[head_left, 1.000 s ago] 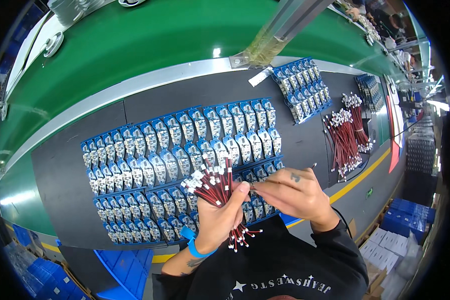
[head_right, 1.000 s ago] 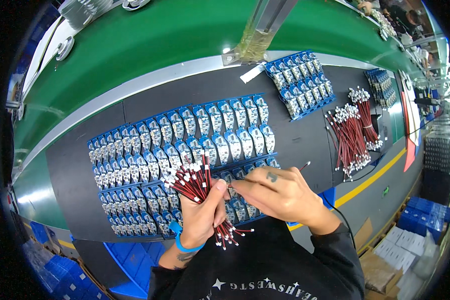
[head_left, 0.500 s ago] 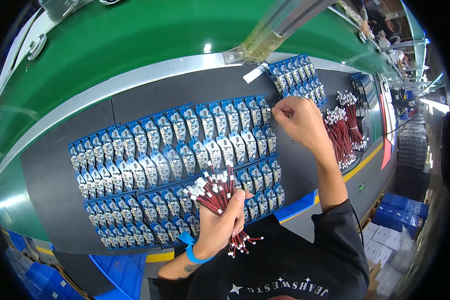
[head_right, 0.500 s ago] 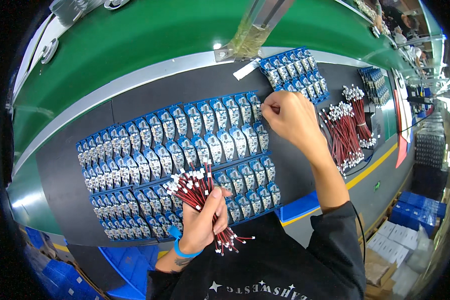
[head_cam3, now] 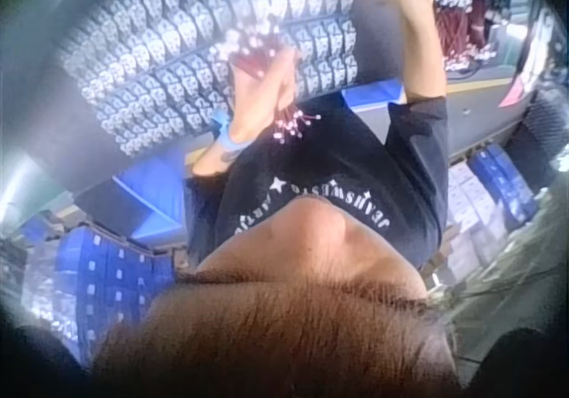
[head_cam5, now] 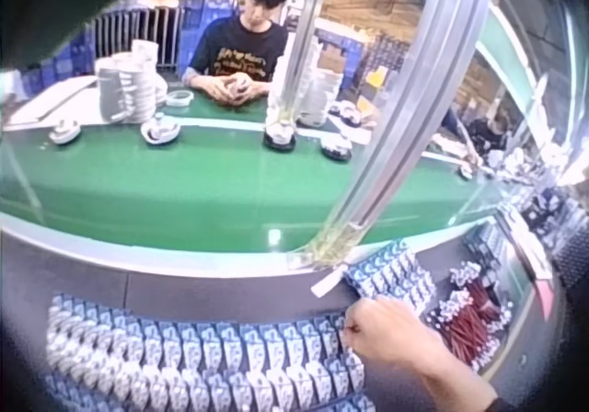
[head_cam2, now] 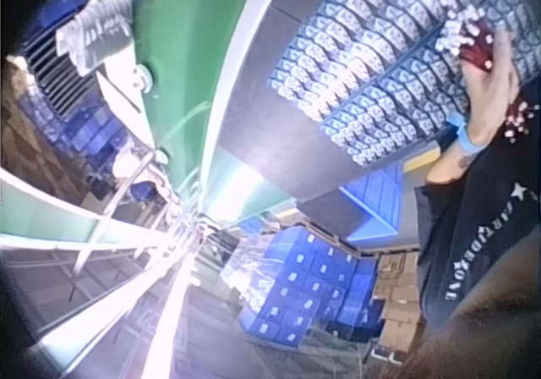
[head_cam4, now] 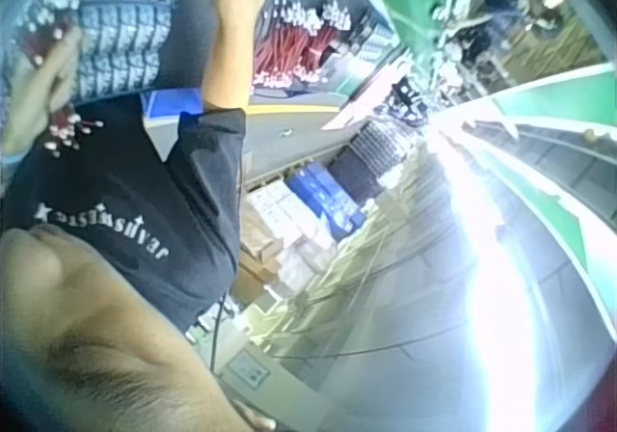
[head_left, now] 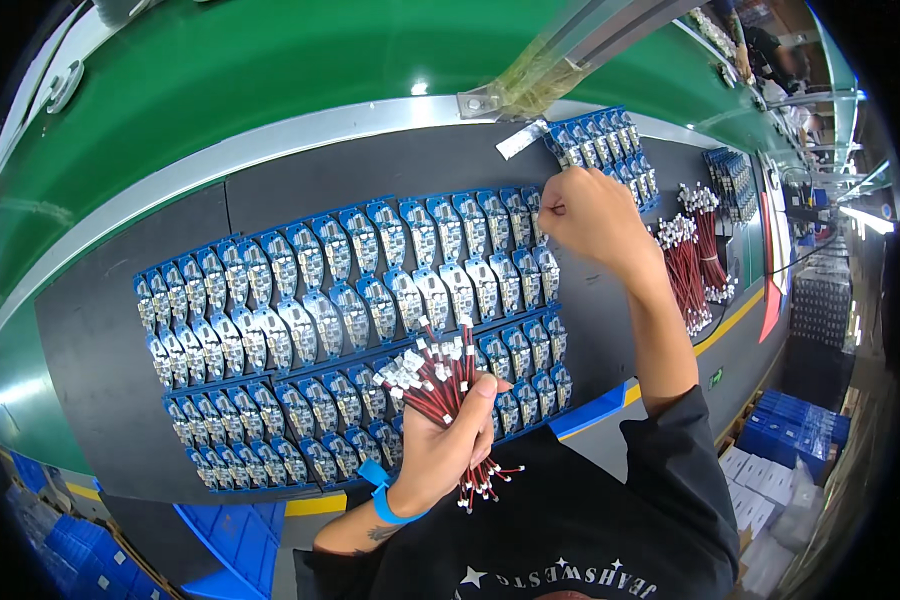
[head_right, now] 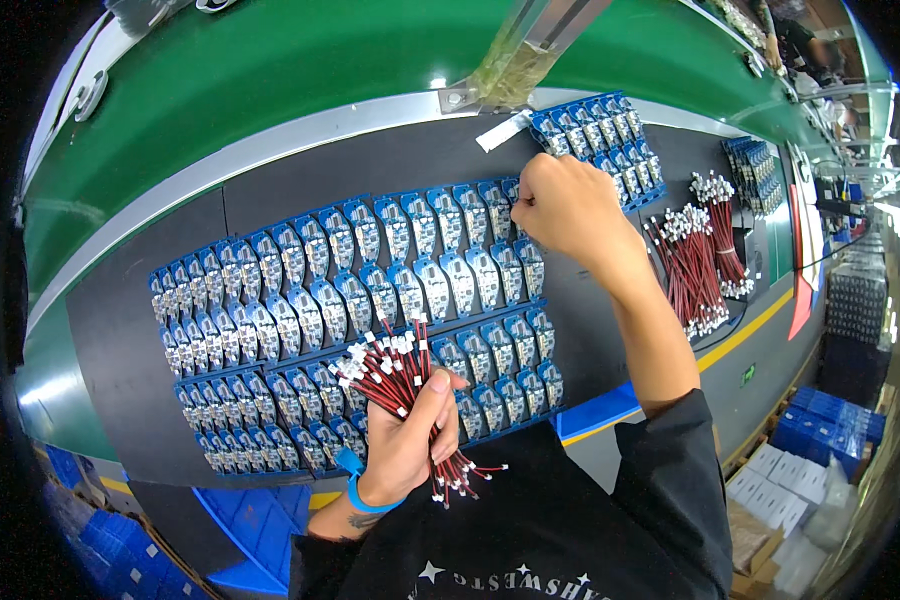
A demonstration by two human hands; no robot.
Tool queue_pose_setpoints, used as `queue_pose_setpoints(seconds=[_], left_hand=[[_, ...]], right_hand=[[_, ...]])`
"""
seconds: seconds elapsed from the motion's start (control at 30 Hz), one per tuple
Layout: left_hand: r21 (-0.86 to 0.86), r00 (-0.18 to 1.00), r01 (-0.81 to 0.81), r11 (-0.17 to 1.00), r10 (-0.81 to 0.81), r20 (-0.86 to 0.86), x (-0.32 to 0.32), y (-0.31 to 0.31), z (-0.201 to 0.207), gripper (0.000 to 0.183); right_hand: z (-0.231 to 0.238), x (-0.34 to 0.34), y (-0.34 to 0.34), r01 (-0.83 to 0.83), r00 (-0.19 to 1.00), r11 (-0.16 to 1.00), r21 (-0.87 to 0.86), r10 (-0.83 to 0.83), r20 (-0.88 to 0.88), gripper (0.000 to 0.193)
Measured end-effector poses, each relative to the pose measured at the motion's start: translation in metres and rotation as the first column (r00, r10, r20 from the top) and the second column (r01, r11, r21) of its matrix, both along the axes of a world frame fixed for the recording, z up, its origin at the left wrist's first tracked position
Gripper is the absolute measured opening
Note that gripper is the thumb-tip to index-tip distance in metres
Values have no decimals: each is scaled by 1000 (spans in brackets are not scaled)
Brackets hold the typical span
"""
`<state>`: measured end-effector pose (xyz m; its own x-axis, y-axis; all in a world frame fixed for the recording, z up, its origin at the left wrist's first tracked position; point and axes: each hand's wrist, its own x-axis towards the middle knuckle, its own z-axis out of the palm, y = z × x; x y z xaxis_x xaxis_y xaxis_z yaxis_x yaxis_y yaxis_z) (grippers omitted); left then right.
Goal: The recorder is assembling LED circuit strips by inserting small components and then connecting bundles of wires to the finished strips.
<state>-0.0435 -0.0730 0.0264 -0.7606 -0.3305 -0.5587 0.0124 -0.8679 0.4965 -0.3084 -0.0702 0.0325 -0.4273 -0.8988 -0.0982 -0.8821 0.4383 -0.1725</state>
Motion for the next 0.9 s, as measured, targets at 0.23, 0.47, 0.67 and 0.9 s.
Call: queue_pose_setpoints(seconds=[0.23, 0.47, 0.67, 0.9], left_hand=[[-6, 998, 32, 999, -32, -49, 5, 0, 3, 25], [33, 989, 60, 998, -55, -134, 5, -2, 4, 28], [75, 970, -5, 997, 23, -243, 6, 1, 3, 30], [69, 940, -334, 940, 327, 101, 3, -1, 7, 36]], right_hand=[[9, 10, 6, -170, 957, 985, -34, 156, -244, 9], [41, 99, 35, 71, 464, 943, -325, 257, 848, 9], [23, 116, 49, 508, 44, 845, -168, 170, 985, 8], [36, 90, 45, 681, 264, 530, -505, 466, 845, 12]])
